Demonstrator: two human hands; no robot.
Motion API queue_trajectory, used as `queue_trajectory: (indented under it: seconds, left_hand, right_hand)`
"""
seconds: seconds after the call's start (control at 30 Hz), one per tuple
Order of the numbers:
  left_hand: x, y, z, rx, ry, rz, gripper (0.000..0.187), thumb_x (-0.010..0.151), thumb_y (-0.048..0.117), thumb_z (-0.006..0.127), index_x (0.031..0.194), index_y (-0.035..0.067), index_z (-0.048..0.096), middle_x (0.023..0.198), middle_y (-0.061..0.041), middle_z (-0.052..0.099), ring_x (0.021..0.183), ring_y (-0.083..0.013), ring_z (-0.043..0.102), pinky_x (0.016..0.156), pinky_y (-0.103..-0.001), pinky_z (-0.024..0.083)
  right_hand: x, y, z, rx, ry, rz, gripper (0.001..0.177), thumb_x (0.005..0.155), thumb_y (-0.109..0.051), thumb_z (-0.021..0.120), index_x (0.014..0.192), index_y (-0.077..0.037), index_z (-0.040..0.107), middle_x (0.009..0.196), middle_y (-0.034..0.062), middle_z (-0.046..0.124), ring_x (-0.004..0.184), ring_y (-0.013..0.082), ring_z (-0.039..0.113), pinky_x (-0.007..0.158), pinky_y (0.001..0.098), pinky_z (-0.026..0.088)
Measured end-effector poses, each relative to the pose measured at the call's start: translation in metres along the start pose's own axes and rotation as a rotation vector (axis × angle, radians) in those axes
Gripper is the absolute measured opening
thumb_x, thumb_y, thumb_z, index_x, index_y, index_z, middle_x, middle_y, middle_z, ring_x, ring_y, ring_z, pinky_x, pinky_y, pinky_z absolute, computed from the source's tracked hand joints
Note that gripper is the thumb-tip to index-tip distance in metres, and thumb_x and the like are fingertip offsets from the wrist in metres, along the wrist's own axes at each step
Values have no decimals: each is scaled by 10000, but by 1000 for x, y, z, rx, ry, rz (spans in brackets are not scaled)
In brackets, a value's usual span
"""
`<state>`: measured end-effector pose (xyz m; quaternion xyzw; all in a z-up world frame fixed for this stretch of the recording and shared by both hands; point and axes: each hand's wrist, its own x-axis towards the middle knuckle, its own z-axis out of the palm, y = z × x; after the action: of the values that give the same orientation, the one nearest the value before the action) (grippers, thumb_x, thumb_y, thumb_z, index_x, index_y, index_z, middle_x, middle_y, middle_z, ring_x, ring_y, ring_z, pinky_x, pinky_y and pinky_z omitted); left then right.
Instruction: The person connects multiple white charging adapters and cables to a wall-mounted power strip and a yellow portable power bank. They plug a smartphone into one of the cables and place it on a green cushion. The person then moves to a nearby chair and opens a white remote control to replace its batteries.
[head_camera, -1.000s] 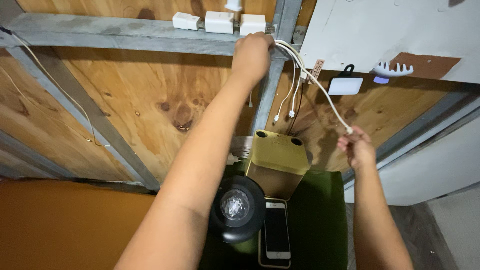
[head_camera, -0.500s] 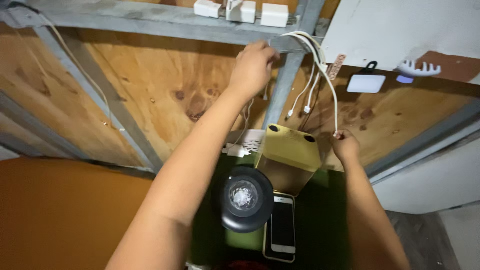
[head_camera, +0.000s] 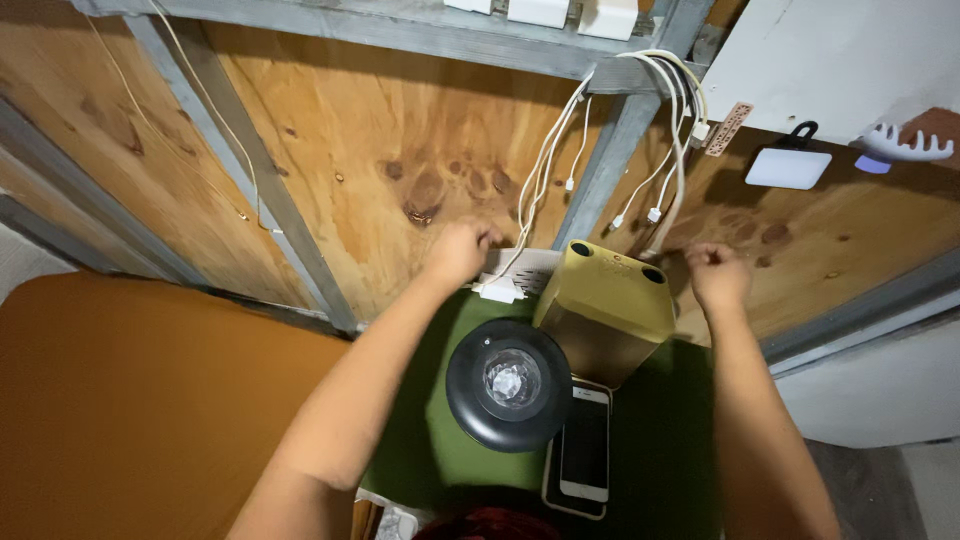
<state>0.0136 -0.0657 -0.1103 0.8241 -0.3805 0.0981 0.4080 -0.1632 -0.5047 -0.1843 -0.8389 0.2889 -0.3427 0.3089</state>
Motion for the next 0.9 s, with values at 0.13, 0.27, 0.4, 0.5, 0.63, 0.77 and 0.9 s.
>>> queue_trajectory:
  seconds: [0.13, 0.27, 0.4, 0.5, 0.63, 0.77, 0.9]
  left_hand:
    - [-29, -24, 26, -50, -187, -173, 209, 880, 79, 637, 1012, 147, 785, 980, -147, 751, 879, -320, 717, 790, -419, 557]
    - [-44, -44, 56, -95, -268, -118, 281, 826, 68, 650, 1050, 170, 787, 960, -133, 751, 843, -307, 720, 774, -399, 563]
    - [-50, -55, 83, -50, -424, -64, 318, 809, 64, 638, 1058, 181, 798, 1016, -108, 763, 944, -289, 723, 850, -391, 562]
    - [-56, -54, 89, 84, -421, -54, 334, 804, 76, 653, 1096, 164, 791, 1152, -116, 729, 1105, -324, 644, 964, -406, 509]
    - [-60, -53, 81, 220, -373, -82, 447, 779, 53, 637, 1211, 128, 729, 1292, -103, 682, 1230, -355, 565, 1065, -415, 459]
    - [-57, -65, 78, 329, -354, -102, 391, 829, 83, 613, 1207, 103, 708, 1313, -136, 661, 1250, -352, 573, 1044, -446, 476]
    - [-58, -78, 80, 385, -377, -173, 293, 928, 136, 572, 1179, 104, 718, 1335, -156, 641, 1279, -367, 546, 1059, -512, 443]
  right_hand:
    - [-13, -55, -13, -83, 228, -240, 134, 979, -106, 697, 1089, -35, 728, 1067, 148, 674, 915, 235, 656, 817, 363, 527]
    - [-38, -124, -14, 26, 278, -502, 178, 1004, -42, 649, 1179, -12, 670, 1137, 155, 615, 946, 238, 630, 831, 344, 546]
    - [-64, -186, 6, 14, 232, -557, 193, 957, -15, 647, 1145, -13, 691, 1028, 135, 636, 846, 235, 647, 754, 356, 558]
    - [-77, -220, 16, 41, 89, -611, 133, 1031, -40, 613, 1153, -36, 667, 1044, 111, 641, 830, 212, 657, 750, 344, 572]
    - [-106, -247, 31, 202, -83, -525, 160, 973, -87, 637, 1128, -49, 653, 1021, 131, 628, 797, 216, 675, 725, 353, 572]
    - [-111, -256, 43, 137, -133, -564, 159, 951, -104, 674, 1104, -66, 648, 1012, 123, 633, 807, 249, 656, 752, 385, 537]
    - [-116, -256, 55, 81, -123, -612, 176, 927, -112, 693, 1100, -97, 663, 971, 111, 617, 837, 277, 642, 777, 400, 527]
